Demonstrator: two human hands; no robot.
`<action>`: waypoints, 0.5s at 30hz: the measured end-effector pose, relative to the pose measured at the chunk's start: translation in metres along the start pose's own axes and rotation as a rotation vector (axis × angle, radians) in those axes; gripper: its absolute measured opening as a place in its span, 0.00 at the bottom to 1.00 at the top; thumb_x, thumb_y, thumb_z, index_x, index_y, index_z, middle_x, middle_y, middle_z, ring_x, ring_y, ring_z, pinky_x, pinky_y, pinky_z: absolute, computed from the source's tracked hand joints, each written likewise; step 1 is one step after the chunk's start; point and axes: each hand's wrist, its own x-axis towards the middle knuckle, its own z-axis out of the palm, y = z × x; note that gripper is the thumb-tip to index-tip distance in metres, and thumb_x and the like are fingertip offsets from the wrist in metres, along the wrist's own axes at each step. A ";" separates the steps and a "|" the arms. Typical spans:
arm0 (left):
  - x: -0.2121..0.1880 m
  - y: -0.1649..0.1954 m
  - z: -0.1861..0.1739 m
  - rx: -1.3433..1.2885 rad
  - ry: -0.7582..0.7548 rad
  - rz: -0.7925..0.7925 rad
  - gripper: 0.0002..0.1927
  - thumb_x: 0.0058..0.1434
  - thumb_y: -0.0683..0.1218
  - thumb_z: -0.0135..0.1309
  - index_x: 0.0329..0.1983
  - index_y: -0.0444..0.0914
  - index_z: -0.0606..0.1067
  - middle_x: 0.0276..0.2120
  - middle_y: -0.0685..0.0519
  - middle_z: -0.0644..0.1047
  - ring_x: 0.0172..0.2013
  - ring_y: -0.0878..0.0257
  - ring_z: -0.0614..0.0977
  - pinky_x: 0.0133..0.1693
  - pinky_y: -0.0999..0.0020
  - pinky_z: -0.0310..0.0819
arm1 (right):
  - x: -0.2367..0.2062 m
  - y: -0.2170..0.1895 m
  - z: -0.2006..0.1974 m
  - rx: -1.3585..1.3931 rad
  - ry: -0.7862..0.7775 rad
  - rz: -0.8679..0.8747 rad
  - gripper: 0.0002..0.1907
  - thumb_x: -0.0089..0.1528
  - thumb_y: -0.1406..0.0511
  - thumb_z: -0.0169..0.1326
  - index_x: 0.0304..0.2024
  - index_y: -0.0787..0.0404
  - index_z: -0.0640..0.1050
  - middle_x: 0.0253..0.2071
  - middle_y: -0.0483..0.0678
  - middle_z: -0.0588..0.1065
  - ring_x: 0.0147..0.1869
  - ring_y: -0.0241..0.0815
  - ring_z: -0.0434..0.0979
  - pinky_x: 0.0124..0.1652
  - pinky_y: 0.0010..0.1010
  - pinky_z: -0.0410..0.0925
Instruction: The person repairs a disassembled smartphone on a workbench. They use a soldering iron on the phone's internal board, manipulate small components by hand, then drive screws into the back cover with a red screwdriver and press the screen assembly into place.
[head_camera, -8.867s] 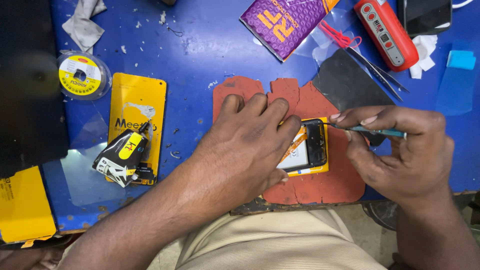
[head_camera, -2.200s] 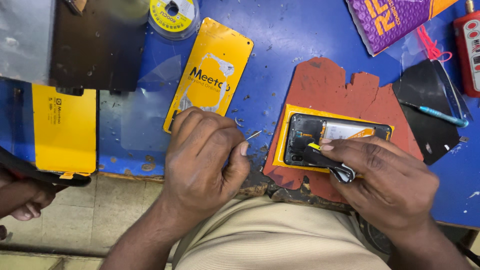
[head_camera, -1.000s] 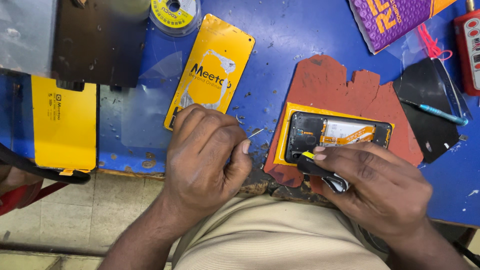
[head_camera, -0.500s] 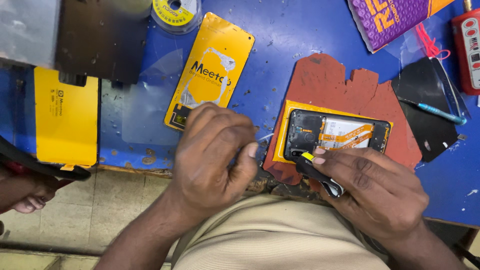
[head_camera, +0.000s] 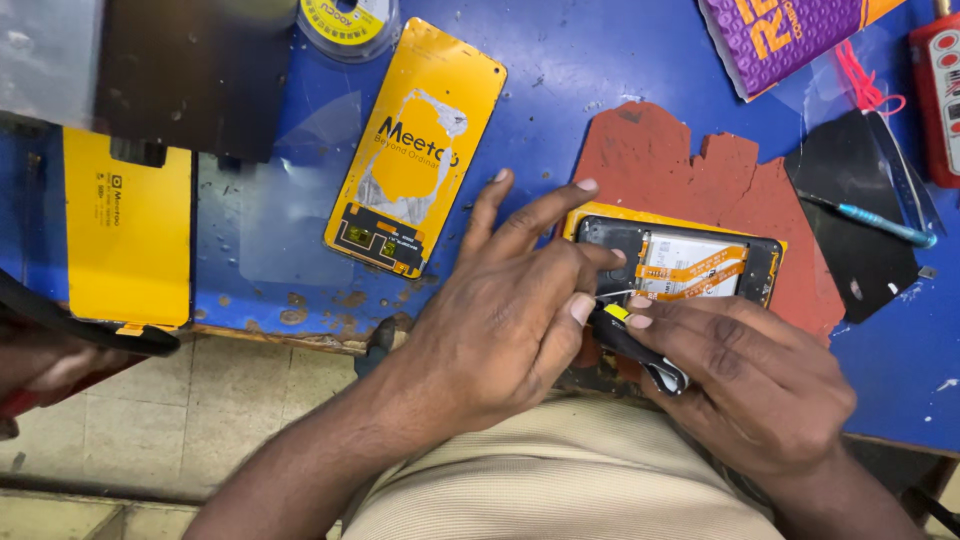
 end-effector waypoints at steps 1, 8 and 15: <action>0.000 0.000 0.001 0.005 0.005 0.003 0.09 0.72 0.43 0.45 0.52 0.35 0.71 0.52 0.50 0.79 0.73 0.46 0.65 0.74 0.31 0.37 | 0.000 0.001 0.000 0.008 -0.011 -0.002 0.20 0.49 0.68 0.71 0.42 0.68 0.80 0.40 0.52 0.81 0.45 0.50 0.84 0.45 0.37 0.76; 0.001 -0.001 0.002 0.011 -0.009 -0.019 0.10 0.71 0.43 0.45 0.52 0.35 0.71 0.50 0.51 0.78 0.73 0.47 0.64 0.74 0.31 0.36 | -0.001 0.002 0.000 0.002 0.006 0.004 0.18 0.49 0.71 0.69 0.41 0.68 0.80 0.40 0.53 0.81 0.45 0.50 0.84 0.46 0.38 0.77; 0.000 -0.001 0.002 0.010 0.011 -0.001 0.10 0.70 0.43 0.45 0.52 0.35 0.71 0.53 0.49 0.78 0.73 0.46 0.64 0.74 0.31 0.36 | -0.003 0.004 0.000 0.009 0.005 0.000 0.18 0.49 0.70 0.70 0.41 0.68 0.80 0.40 0.53 0.81 0.45 0.50 0.84 0.45 0.37 0.76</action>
